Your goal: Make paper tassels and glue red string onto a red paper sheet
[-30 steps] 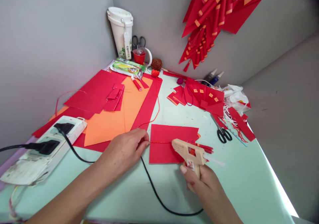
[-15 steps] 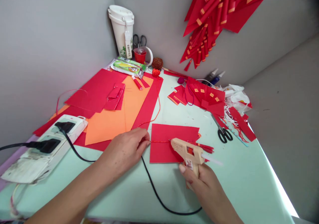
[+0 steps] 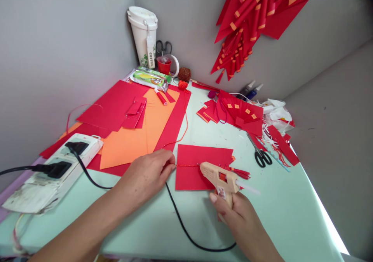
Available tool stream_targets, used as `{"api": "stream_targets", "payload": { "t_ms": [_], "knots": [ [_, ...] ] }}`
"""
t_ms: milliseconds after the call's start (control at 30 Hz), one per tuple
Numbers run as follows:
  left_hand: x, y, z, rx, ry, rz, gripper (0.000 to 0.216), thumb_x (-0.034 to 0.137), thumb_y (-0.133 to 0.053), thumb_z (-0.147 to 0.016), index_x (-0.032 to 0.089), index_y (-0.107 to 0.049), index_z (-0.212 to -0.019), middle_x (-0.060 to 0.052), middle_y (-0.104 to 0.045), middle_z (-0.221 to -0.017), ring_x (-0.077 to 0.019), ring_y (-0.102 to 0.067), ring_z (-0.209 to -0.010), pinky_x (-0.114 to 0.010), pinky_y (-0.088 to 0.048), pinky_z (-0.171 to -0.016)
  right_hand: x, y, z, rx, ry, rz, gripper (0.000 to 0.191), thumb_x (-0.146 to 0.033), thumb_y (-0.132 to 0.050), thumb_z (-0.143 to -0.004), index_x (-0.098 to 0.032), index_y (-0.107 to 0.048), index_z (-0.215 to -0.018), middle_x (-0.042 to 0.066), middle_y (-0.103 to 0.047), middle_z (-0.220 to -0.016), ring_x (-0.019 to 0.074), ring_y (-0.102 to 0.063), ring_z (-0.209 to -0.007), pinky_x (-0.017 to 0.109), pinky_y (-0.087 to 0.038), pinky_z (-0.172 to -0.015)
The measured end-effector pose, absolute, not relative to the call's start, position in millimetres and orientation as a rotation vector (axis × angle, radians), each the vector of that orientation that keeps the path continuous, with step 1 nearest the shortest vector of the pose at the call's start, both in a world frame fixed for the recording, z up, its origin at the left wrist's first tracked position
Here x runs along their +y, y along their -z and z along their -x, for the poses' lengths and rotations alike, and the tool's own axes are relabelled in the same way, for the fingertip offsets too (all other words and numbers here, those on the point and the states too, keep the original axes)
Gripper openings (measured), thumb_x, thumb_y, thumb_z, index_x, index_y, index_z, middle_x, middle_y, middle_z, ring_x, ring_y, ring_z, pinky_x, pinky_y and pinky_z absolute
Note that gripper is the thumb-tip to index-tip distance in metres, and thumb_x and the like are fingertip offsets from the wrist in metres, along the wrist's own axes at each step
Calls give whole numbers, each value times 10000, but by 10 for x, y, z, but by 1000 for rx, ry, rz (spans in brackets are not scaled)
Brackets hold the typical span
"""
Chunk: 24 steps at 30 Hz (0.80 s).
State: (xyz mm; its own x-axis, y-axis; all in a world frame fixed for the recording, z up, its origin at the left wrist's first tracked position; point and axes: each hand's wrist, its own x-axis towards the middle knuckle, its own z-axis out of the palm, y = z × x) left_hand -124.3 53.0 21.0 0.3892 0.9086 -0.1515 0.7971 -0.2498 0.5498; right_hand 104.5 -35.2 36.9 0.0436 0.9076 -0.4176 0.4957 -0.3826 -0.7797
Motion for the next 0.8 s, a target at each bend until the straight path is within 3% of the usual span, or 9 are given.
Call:
{"api": "stream_targets", "payload": {
  "t_ms": [467, 633, 800],
  "knots": [
    [529, -186, 1248, 1450, -272, -2106, 150, 289, -446, -906, 236, -569, -840, 13, -653, -806, -183, -600, -713, -276, -376, -620, -374, -378, -1040, -1428, -1280, 1878, 365, -493, -540, -890, -199, -676, -722, -1, -527, -514, 181, -533, -549, 249, -432, -493],
    [529, -191, 1241, 1456, -263, -2097, 146, 288, -452, -902, 237, -570, -833, 18, -651, -798, -176, -592, -691, -273, -366, -613, -385, -372, -1040, -1433, -1328, 1873, 363, -501, -523, -901, -186, -686, -829, -3, -548, -555, 174, -526, -552, 251, -423, -508],
    [526, -201, 1243, 1448, -264, -2099, 149, 289, -446, -904, 235, -569, -841, 14, -652, -803, -174, -590, -692, -271, -363, -614, -409, -336, -1054, -1450, -1316, 1918, 410, -532, -510, -903, -186, -673, -757, 0, -531, -540, 180, -524, -561, 261, -426, -538]
  ]
}}
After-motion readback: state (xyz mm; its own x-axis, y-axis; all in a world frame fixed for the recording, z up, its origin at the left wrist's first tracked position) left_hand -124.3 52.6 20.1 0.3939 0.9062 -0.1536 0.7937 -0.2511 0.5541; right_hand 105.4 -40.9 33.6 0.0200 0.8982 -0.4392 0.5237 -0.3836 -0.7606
